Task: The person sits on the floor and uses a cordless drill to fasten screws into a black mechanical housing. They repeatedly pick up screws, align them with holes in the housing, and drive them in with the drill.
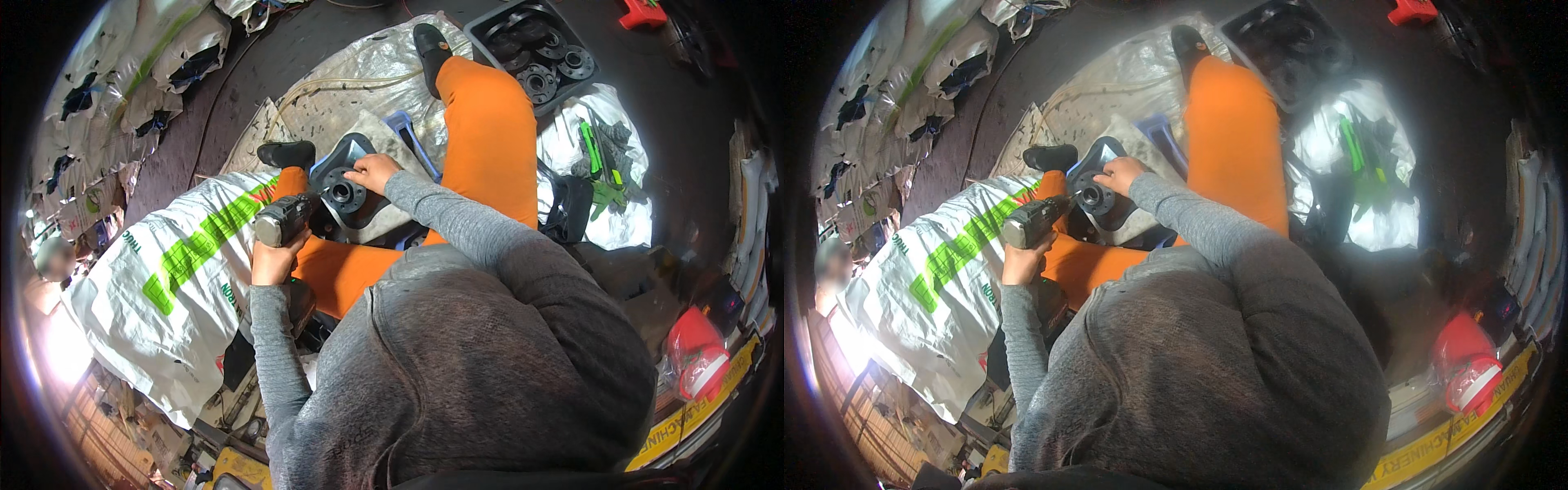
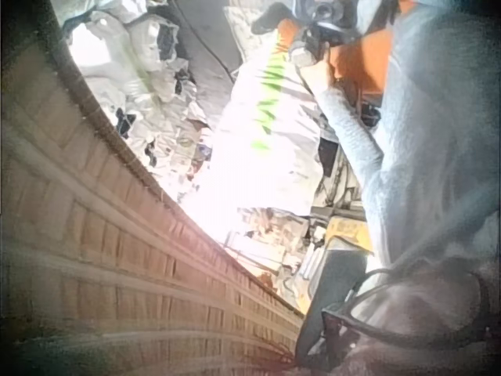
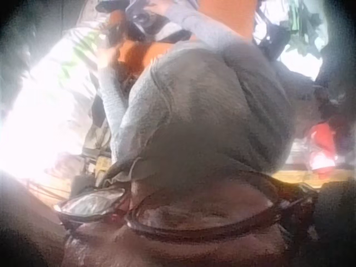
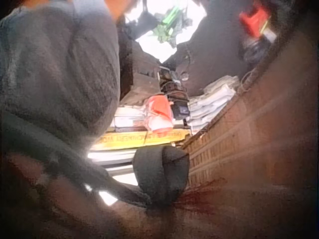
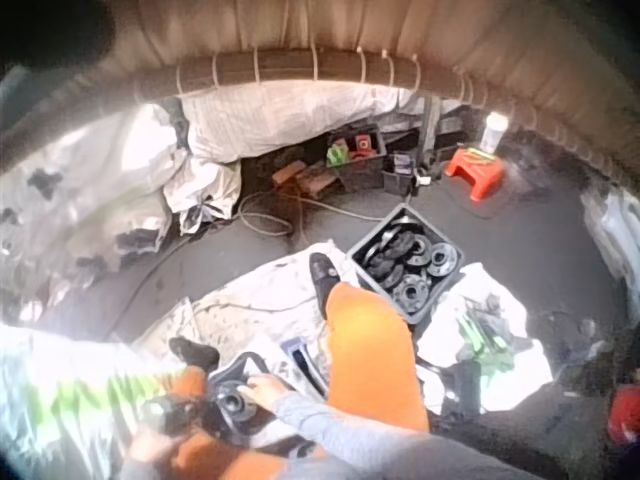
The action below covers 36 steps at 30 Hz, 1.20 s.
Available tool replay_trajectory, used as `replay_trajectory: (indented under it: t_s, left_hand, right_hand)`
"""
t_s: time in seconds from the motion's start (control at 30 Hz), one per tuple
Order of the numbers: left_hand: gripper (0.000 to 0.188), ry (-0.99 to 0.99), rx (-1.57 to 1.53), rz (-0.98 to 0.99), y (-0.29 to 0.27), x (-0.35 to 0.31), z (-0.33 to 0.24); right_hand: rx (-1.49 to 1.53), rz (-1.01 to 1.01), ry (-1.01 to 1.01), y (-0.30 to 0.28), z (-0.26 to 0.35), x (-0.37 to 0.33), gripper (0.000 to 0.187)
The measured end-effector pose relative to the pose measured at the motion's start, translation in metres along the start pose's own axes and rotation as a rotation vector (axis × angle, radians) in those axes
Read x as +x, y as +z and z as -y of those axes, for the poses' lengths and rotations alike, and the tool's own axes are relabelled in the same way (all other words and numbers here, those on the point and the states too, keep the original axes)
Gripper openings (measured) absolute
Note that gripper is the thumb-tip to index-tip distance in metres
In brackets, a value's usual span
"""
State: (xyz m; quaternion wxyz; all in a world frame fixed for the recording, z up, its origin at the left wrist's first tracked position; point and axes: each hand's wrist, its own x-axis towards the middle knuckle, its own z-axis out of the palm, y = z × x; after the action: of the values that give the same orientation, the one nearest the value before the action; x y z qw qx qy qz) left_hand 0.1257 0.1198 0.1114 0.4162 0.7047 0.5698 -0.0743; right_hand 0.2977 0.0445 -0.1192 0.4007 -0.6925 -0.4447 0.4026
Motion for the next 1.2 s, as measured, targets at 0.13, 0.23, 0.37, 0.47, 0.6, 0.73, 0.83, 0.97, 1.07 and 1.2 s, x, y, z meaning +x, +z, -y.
replay_trajectory:
  t_s: [0.13,0.23,0.37,0.47,0.6,0.73,0.83,0.97,1.07,1.2]
  left_hand:
    - [0.036,0.022,-0.032,0.006,0.000,0.009,0.008]
    - [0.039,-0.171,0.013,0.021,0.001,0.015,0.018]
    - [0.035,0.298,0.093,-0.043,0.005,0.022,0.030]
    - [0.031,0.294,0.118,-0.045,0.006,0.026,0.036]
    - [0.031,0.451,0.188,-0.119,0.006,0.028,0.038]
    - [0.036,0.063,-0.024,-0.025,0.006,0.011,0.030]
    - [0.032,0.065,-0.256,-0.074,0.015,-0.003,0.024]
    - [0.029,0.045,-0.434,-0.082,0.028,-0.011,0.026]
    - [0.034,0.044,-0.316,-0.001,0.024,-0.005,0.025]
    - [0.038,0.041,-0.136,0.114,0.002,0.001,0.011]
  right_hand:
    - [-0.007,-0.049,-0.064,0.000,-0.002,0.003,0.040]
    - [0.004,-0.029,-0.068,-0.003,-0.001,0.004,0.040]
    - [0.040,-0.021,-0.069,-0.007,0.002,0.006,0.041]
    - [0.029,0.083,0.017,-0.009,0.001,0.008,0.041]
    - [0.018,0.142,0.072,-0.010,0.000,0.009,0.042]
    - [-0.002,0.061,-0.019,-0.008,0.002,0.007,0.043]
    - [-0.068,0.010,-0.087,-0.008,0.004,0.008,0.044]
    - [-0.160,0.073,-0.033,-0.009,0.006,0.005,0.047]
    - [-0.216,0.050,-0.060,-0.010,0.008,0.006,0.047]
    - [-0.228,0.116,0.007,-0.014,0.011,0.008,0.047]
